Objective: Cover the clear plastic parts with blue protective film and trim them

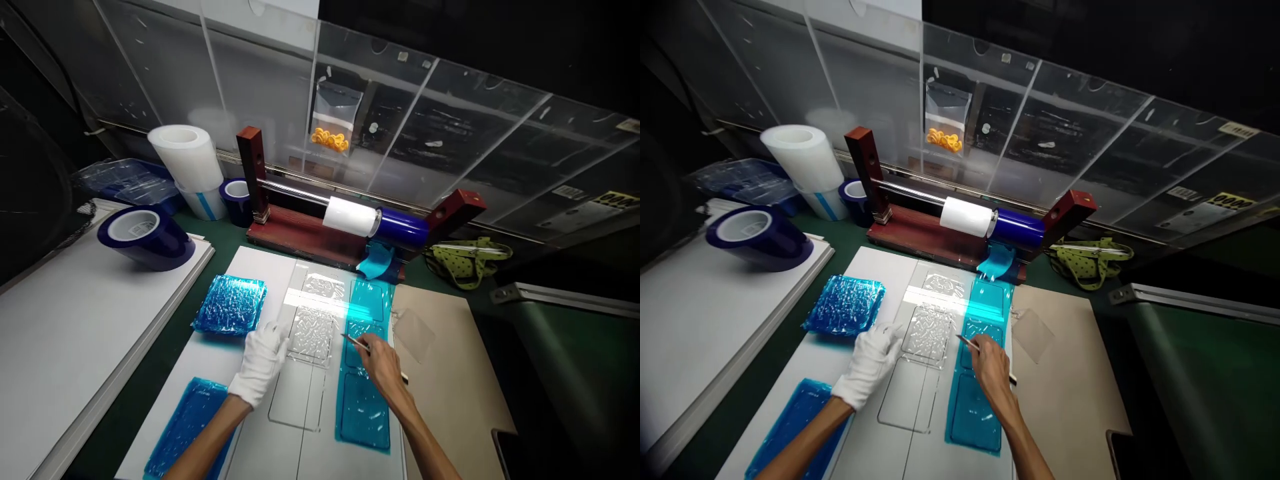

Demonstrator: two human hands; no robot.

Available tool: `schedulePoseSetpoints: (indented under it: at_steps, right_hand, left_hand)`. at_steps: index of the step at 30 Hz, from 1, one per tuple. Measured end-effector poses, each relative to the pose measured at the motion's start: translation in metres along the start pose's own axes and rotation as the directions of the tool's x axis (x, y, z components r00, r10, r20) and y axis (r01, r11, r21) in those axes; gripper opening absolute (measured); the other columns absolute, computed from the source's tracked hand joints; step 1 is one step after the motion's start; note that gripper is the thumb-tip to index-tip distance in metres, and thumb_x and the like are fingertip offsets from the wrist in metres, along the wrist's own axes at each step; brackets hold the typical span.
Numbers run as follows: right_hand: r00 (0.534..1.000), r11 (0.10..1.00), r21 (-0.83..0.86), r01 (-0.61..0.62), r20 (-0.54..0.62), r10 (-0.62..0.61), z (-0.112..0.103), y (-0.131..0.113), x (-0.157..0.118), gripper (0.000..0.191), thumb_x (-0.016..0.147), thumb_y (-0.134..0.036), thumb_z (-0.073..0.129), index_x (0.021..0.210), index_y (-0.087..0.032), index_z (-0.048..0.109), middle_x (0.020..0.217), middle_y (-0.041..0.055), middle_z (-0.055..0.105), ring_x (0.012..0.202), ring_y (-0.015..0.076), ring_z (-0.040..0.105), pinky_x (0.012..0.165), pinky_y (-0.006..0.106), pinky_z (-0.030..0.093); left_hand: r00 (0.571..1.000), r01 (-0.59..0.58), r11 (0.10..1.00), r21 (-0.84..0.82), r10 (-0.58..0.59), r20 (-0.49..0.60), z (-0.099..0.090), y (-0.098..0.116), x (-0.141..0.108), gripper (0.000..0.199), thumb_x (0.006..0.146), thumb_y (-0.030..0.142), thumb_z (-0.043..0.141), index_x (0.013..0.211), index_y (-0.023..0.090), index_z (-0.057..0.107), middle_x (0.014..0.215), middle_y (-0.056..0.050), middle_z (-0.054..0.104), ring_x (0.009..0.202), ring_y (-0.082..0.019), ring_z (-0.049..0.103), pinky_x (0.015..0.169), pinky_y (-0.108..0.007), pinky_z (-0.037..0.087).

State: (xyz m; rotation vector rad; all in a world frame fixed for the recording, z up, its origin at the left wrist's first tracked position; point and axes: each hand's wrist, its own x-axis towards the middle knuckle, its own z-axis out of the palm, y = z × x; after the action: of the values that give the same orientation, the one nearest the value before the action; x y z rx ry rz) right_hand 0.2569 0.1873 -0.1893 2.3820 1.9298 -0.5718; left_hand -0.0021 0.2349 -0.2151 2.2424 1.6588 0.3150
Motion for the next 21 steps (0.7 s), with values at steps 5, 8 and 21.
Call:
schedulePoseSetpoints:
  at_steps: [5,8,21]
  right_hand:
    - [0.991,0.975,0.185,-0.121,0.081,0.108,0.028,-0.006,-0.041,0.019,0.086,-0.022,0.048,0.077,-0.018,0.065,0.081,0.0092,0.068,0.075,0.0216,0.061,0.058,0.026,0.029]
    - [0.989,0.942,0.303,-0.142,0.09,0.12,0.043,-0.01,-0.046,0.017,0.083,-0.021,0.049,0.076,-0.017,0.064,0.084,0.0109,0.068,0.079,0.0229,0.061,0.06,0.027,0.031]
    - [0.955,0.466,0.845,-0.261,0.297,-0.005,0.059,-0.001,-0.039,0.023,0.063,-0.038,0.055,0.066,-0.016,0.059,0.05,-0.0045,0.05,0.048,0.0097,0.046,0.043,0.02,0.034]
  left_hand:
    - [1.0,-0.008,1.0,0.019,0.008,0.0,0.015,0.007,-0.044,0.02,0.085,0.029,0.048,0.097,0.019,0.061,0.095,-0.01,0.066,0.084,-0.024,0.06,0.075,-0.036,0.045]
    - [0.999,-0.034,0.998,0.046,0.034,-0.009,0.029,0.015,-0.056,0.02,0.084,0.03,0.05,0.097,0.019,0.061,0.095,-0.01,0.066,0.085,-0.025,0.06,0.075,-0.037,0.046]
    - [0.984,-0.148,0.985,0.086,0.155,-0.09,0.034,0.011,-0.026,0.021,0.09,0.032,0.048,0.096,0.019,0.063,0.09,-0.005,0.064,0.08,-0.018,0.059,0.072,-0.036,0.048]
